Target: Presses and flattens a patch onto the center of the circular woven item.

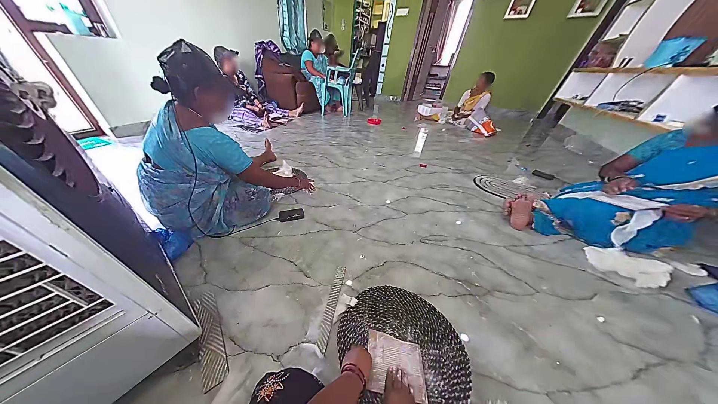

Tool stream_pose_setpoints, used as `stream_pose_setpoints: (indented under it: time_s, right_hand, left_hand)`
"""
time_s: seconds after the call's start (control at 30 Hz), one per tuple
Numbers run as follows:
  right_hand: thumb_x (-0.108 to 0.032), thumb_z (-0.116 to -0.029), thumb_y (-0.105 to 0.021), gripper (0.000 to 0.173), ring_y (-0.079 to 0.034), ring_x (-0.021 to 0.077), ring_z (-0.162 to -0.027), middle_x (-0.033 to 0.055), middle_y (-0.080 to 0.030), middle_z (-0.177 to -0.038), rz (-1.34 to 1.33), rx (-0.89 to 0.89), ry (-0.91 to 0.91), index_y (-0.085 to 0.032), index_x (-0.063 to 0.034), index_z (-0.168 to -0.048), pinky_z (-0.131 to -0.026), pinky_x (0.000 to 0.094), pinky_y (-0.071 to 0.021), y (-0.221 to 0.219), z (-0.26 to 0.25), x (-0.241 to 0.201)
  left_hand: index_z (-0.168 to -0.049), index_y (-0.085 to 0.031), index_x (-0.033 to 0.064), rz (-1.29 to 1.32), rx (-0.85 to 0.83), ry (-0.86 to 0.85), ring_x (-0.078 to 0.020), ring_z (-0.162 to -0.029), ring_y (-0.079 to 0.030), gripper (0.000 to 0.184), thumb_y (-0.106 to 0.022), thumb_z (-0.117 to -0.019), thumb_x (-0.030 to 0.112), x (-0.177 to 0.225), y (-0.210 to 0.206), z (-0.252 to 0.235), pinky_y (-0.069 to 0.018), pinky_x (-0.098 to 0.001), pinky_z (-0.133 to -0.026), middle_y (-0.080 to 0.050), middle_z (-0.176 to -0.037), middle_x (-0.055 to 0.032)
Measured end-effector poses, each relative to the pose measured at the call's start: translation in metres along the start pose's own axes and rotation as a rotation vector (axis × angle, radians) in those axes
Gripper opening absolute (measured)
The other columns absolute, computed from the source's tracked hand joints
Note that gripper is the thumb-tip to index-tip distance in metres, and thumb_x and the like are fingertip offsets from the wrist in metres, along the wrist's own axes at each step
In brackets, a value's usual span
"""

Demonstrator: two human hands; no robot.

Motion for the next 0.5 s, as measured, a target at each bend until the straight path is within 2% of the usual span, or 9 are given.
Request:
stream_pose_setpoints:
  time_s: [0.03,0.07,0.13,0.17,0.2,0.27,0.33,0.43,0.5]
  right_hand:
    - [-0.008,-0.1042,-0.05,0.057,-0.037,0.0483,-0.149,0.0335,-0.038,-0.158,-0.064,0.203,-0.032,-0.034,0.0088,-0.156,-0.122,0.0608,-0.0288,-0.017,-0.001,-0.001]
    - [-0.008,-0.0962,-0.056,0.051,-0.055,0.0508,-0.133,0.0353,-0.056,-0.141,-0.117,0.487,-0.048,-0.052,0.0117,-0.143,-0.113,0.0638,-0.0395,-0.037,-0.007,0.001]
    - [-0.014,-0.0991,-0.057,0.062,-0.046,0.0478,-0.142,0.0331,-0.046,-0.153,-0.125,0.155,-0.108,-0.038,0.0108,-0.153,-0.116,0.0625,-0.037,-0.028,-0.001,-0.006]
    - [-0.016,-0.0959,-0.061,0.069,-0.044,0.0477,-0.144,0.0324,-0.043,-0.155,-0.112,0.073,-0.102,-0.035,0.0106,-0.154,-0.116,0.0631,-0.0369,-0.02,0.003,-0.008]
    - [-0.019,-0.0917,-0.067,0.077,-0.04,0.0471,-0.147,0.0308,-0.04,-0.158,-0.088,0.047,-0.086,-0.034,0.0087,-0.156,-0.118,0.064,-0.0335,-0.011,0.006,-0.009]
    - [-0.022,-0.0908,-0.073,0.092,-0.021,0.0467,-0.156,0.0288,-0.019,-0.168,-0.044,-0.021,-0.046,-0.021,0.005,-0.162,-0.123,0.0671,-0.0203,0.014,0.016,-0.007]
    - [-0.026,-0.0906,-0.076,0.1,-0.015,0.0445,-0.158,0.0249,-0.009,-0.172,0.016,-0.082,-0.017,-0.014,0.0014,-0.164,-0.123,0.0684,-0.0181,0.025,0.009,-0.002]
    - [-0.036,-0.0932,-0.074,0.1,-0.013,0.0429,-0.159,0.0216,-0.007,-0.173,0.072,-0.12,0.023,-0.013,-0.001,-0.165,-0.122,0.0688,-0.0189,0.022,-0.007,0.004]
    - [-0.037,-0.0954,-0.071,0.096,-0.015,0.0432,-0.158,0.0211,-0.01,-0.173,0.052,-0.109,0.023,-0.015,-0.0015,-0.165,-0.122,0.0666,-0.0217,0.019,-0.008,0.006]
  left_hand:
    - [-0.137,-0.06,-0.0067,-0.018,-0.007,-0.007,-0.0441,-0.144,-0.047,0.037,-0.054,-0.1033,0.006,0.0,-0.001,0.002,-0.0432,-0.0611,-0.115,-0.049,-0.155,-0.0264]
    - [-0.136,-0.061,-0.0067,-0.032,-0.011,-0.005,-0.0444,-0.144,-0.047,0.037,-0.056,-0.1021,0.006,0.0,-0.003,0.003,-0.044,-0.0613,-0.114,-0.049,-0.154,-0.0268]
    - [-0.135,-0.062,-0.0056,-0.042,-0.015,0.005,-0.0444,-0.143,-0.048,0.036,-0.057,-0.1014,0.006,-0.001,-0.004,0.005,-0.0449,-0.0618,-0.113,-0.05,-0.153,-0.0267]
    - [-0.134,-0.063,-0.0051,-0.044,-0.011,0.005,-0.0442,-0.143,-0.048,0.035,-0.057,-0.1014,0.006,-0.003,-0.004,0.005,-0.0449,-0.0621,-0.113,-0.05,-0.153,-0.0263]
    - [-0.134,-0.063,-0.0047,-0.041,-0.004,0.004,-0.0439,-0.143,-0.049,0.035,-0.055,-0.1021,0.006,-0.003,-0.004,0.004,-0.045,-0.0621,-0.113,-0.051,-0.153,-0.026]
    - [-0.136,-0.062,-0.0035,-0.021,0.008,-0.008,-0.0435,-0.143,-0.049,0.036,-0.053,-0.1029,0.005,0.001,0.0,0.007,-0.0448,-0.0614,-0.113,-0.051,-0.153,-0.0255]
    - [-0.136,-0.063,-0.0028,0.006,0.042,-0.011,-0.0429,-0.141,-0.051,0.036,-0.053,-0.1032,0.006,0.003,0.004,0.008,-0.0456,-0.0608,-0.113,-0.052,-0.152,-0.0247]
    - [-0.137,-0.063,-0.0015,0.004,0.065,-0.017,-0.0425,-0.142,-0.05,0.036,-0.054,-0.1033,0.008,0.002,0.005,-0.003,-0.0453,-0.06,-0.113,-0.052,-0.153,-0.0239]
    - [-0.138,-0.062,-0.001,-0.002,0.062,-0.016,-0.0421,-0.143,-0.049,0.037,-0.054,-0.1033,0.008,0.001,0.003,-0.009,-0.0448,-0.06,-0.114,-0.051,-0.154,-0.0239]
Point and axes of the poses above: each hand's wrist, its own z-axis away from the middle knuckle, its own y-axis out of the back of the hand, x = y × z, the point moved 6 cm from there along -z, towards the middle knuckle
